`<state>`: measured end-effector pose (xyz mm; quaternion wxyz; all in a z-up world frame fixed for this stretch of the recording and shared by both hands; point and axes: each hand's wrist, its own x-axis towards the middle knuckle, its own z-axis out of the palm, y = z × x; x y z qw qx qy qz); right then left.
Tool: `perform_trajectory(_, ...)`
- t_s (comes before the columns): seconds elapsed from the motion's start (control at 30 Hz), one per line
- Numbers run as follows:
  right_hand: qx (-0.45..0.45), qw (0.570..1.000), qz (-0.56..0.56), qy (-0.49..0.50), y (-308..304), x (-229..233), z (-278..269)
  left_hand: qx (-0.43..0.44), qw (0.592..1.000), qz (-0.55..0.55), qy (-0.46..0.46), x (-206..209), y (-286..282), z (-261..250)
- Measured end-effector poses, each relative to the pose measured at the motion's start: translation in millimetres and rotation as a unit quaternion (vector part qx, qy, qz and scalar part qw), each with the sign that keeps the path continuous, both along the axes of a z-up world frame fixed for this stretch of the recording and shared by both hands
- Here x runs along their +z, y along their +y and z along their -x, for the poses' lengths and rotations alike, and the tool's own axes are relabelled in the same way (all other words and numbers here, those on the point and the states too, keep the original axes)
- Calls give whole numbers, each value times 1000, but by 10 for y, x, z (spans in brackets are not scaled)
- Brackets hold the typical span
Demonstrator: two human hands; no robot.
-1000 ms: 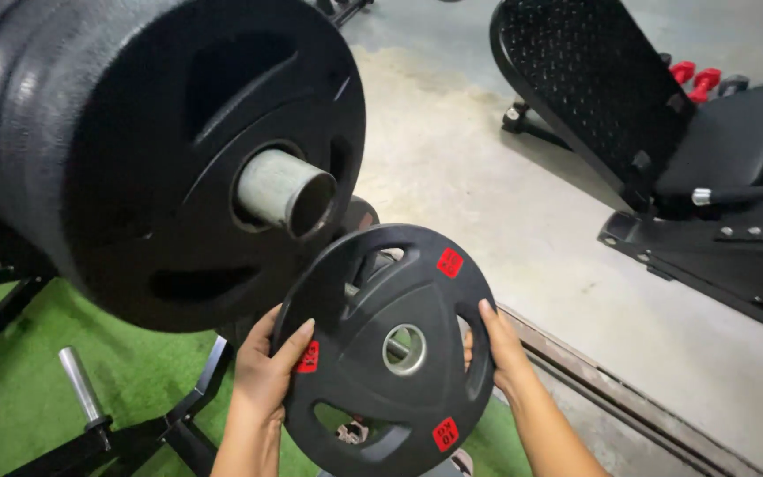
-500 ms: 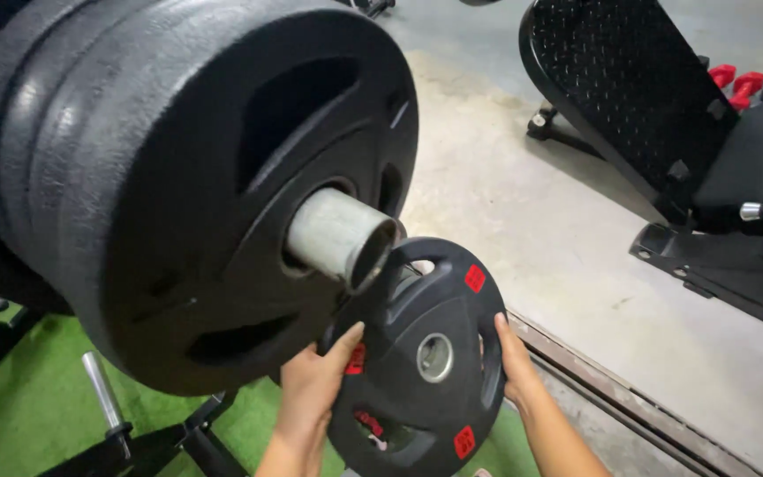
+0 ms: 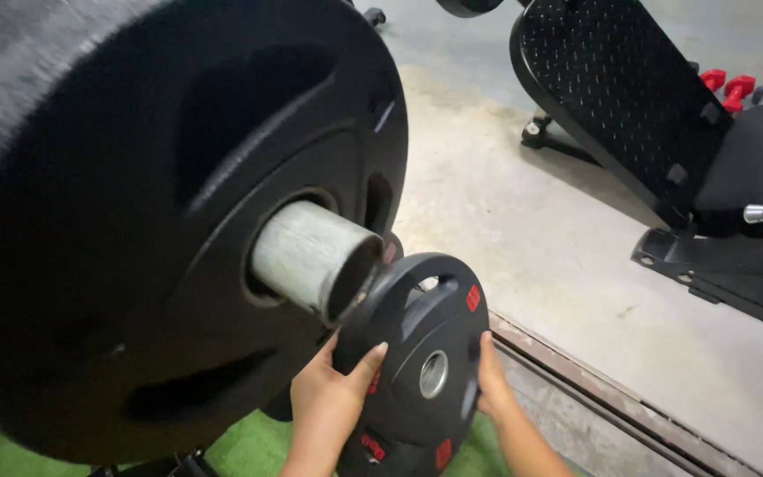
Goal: Wipe down a weight machine with a spray bottle and cloth, then move a 10kg weight plate to a rack.
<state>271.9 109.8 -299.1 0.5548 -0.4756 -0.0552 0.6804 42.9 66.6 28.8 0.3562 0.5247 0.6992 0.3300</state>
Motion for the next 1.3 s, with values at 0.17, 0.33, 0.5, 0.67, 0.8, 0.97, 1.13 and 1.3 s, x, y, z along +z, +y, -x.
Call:
perform_trajectory(0.17, -37, 993, -108, 34, 244, -246, 420, -20, 989, -116, 94, 41, -27, -79)
perform_trajectory(0.33, -15, 981, -107, 159, 426, -287, 722, -79, 968, -204, 127, -21, -139, -138)
perform_trajectory(0.5, 173, 985, 14, -18, 381, 47, 319, -116, 911, -364, 155, -122, -122, 4)
perform_trajectory(0.67, 229, 937, -70, -254, 522, 448, -165, -90, 867, -426, 244, -33, -123, -25)
perform_trajectory(0.8, 158, 966, -41, -202, 351, 1921, -116, -68, 866, -416, 271, -153, -160, 46)
perform_trajectory(0.97, 178, 947, -54, -262, 304, 2230, 3, -49, 871, -386, 299, -251, -381, 181)
perform_trajectory(1.13, 202, 938, -49, -278, 276, 2350, 303, -19, 873, -312, 374, -433, -470, 238)
perform_trajectory(1.3, 134, 960, -133, -209, 366, 1988, 420, -1, 817, -386, 428, -442, -452, 280)
